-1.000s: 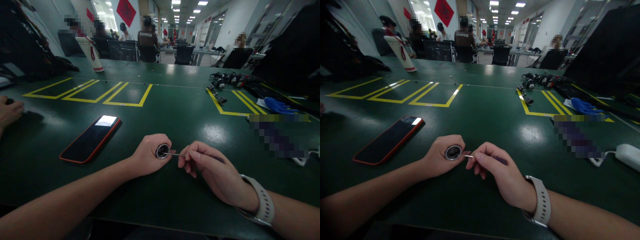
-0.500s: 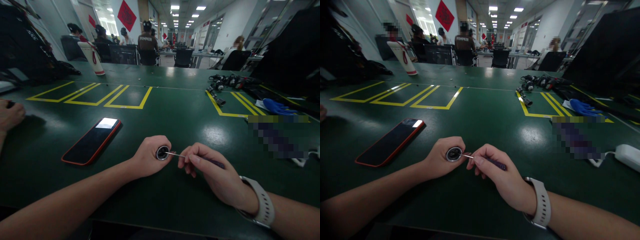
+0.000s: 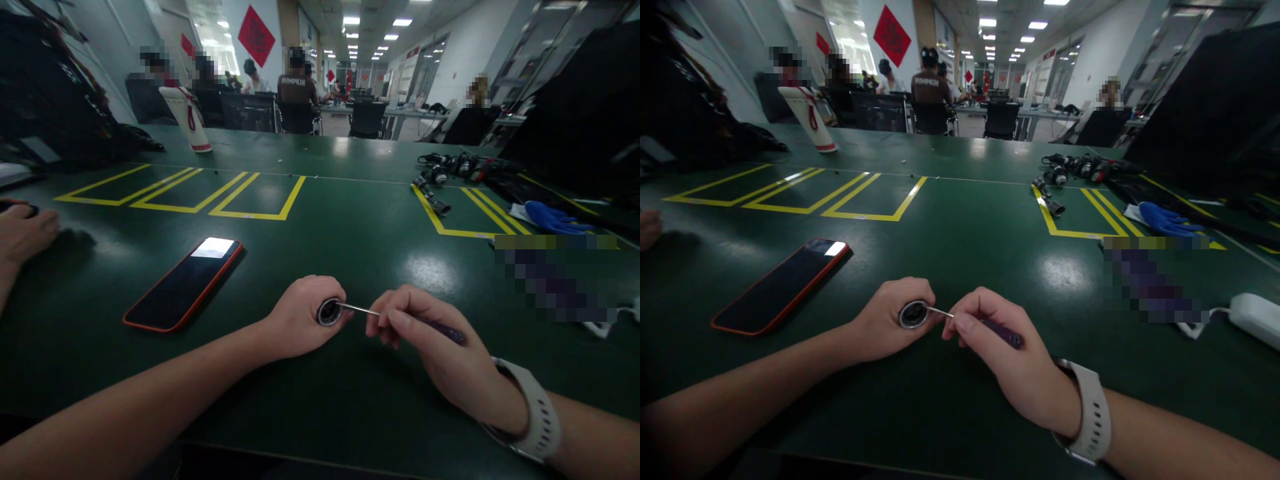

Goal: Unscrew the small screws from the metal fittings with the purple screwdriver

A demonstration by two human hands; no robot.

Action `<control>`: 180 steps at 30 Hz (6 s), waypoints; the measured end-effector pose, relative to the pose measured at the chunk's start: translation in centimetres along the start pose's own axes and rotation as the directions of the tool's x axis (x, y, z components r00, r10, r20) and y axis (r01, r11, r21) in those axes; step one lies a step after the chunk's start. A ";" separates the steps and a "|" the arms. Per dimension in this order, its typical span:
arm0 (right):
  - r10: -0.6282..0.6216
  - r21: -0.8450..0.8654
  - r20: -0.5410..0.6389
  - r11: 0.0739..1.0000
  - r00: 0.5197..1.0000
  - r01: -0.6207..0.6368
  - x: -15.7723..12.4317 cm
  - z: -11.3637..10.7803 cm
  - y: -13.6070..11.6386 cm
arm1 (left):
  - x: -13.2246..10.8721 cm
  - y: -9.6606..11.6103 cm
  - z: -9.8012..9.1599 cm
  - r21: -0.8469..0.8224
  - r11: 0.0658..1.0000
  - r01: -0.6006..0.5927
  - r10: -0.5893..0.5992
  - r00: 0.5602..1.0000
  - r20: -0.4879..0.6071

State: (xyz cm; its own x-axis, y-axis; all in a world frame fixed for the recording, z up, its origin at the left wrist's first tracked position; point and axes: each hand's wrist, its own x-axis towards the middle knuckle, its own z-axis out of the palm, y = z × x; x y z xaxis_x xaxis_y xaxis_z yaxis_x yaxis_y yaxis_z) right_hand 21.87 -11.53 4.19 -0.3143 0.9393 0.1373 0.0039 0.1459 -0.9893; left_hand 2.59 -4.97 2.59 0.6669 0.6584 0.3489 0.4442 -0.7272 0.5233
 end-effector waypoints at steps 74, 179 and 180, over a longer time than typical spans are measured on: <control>-0.059 -0.116 0.069 0.991 0.996 0.067 -0.2 0.1 -0.4 | 0.0 0.1 0.0 0.038 0.999 -0.033 0.028 0.992 0.121; 0.083 0.164 -0.002 0.983 0.997 -0.082 0.5 -0.6 0.5 | -0.1 0.3 0.0 -0.054 0.999 -0.006 0.010 0.997 0.081; 0.117 0.214 -0.014 0.971 0.993 -0.111 0.7 -0.5 0.4 | -0.1 0.3 -0.1 -0.058 0.998 -0.002 0.006 0.997 0.077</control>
State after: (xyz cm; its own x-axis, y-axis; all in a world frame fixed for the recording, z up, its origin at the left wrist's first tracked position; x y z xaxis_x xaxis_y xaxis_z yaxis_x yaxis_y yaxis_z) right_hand 22.17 -10.68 3.87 -0.2988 0.9541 0.0214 -0.1640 -0.0292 -0.9860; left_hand 2.58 -5.26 2.76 0.7140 0.6368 0.2912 0.4075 -0.7160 0.5668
